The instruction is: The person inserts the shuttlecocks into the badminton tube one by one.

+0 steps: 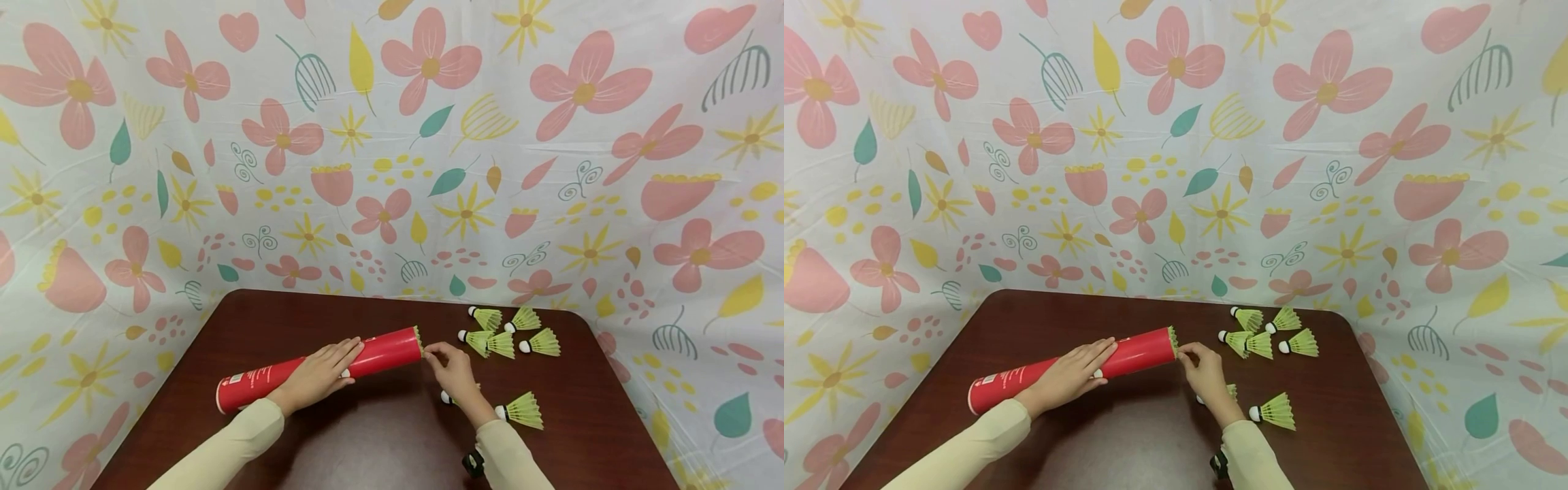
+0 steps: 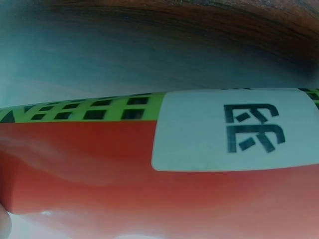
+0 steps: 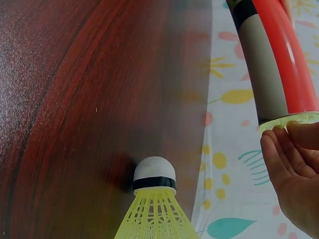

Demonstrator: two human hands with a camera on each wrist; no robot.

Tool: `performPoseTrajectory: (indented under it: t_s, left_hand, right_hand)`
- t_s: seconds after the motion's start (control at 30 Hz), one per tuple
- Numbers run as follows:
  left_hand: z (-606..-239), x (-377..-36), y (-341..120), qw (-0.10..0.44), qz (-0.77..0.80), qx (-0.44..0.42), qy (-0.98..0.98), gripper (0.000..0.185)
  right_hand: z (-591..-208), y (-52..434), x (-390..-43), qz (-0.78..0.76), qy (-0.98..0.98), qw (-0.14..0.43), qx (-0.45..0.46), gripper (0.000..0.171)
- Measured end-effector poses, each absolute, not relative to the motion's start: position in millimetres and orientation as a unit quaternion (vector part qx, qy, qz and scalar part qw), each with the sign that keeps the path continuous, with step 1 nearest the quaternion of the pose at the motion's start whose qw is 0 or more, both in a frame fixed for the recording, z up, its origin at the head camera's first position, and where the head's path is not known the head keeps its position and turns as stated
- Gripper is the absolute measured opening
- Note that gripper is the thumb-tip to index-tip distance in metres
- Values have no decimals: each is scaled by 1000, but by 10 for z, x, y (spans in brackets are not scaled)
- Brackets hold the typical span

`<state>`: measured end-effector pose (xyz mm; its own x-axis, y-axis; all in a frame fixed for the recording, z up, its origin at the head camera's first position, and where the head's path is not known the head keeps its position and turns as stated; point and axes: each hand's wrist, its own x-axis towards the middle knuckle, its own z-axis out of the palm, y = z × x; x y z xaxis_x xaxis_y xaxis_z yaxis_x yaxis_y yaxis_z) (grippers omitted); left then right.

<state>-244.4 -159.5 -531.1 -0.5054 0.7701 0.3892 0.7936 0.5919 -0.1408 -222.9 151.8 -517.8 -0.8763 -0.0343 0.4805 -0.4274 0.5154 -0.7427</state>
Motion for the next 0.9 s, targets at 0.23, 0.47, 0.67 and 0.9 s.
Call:
performPoseTrajectory:
  t_s: [0.23, 0.47, 0.67, 0.9]
  left_hand:
    - [-5326, -2439, -1597, 212, -23, -450, -867, 77]
    - [-5332, -2427, -1597, 213, -29, -450, -867, 82]
    - [-5345, -2434, -1610, 214, -24, -452, -866, 82]
    - [-5336, -2429, -1618, 207, -21, -448, -869, 83]
  right_hand:
    - [-5187, 1480, -2231, 463, -847, 212, 152, 6]
    - [-5199, 1478, -2257, 449, -858, 192, 160, 5]
    - [-5182, 1492, -2245, 443, -860, 183, 175, 8]
    - [-5149, 1545, -2213, 455, -860, 161, 163, 12]
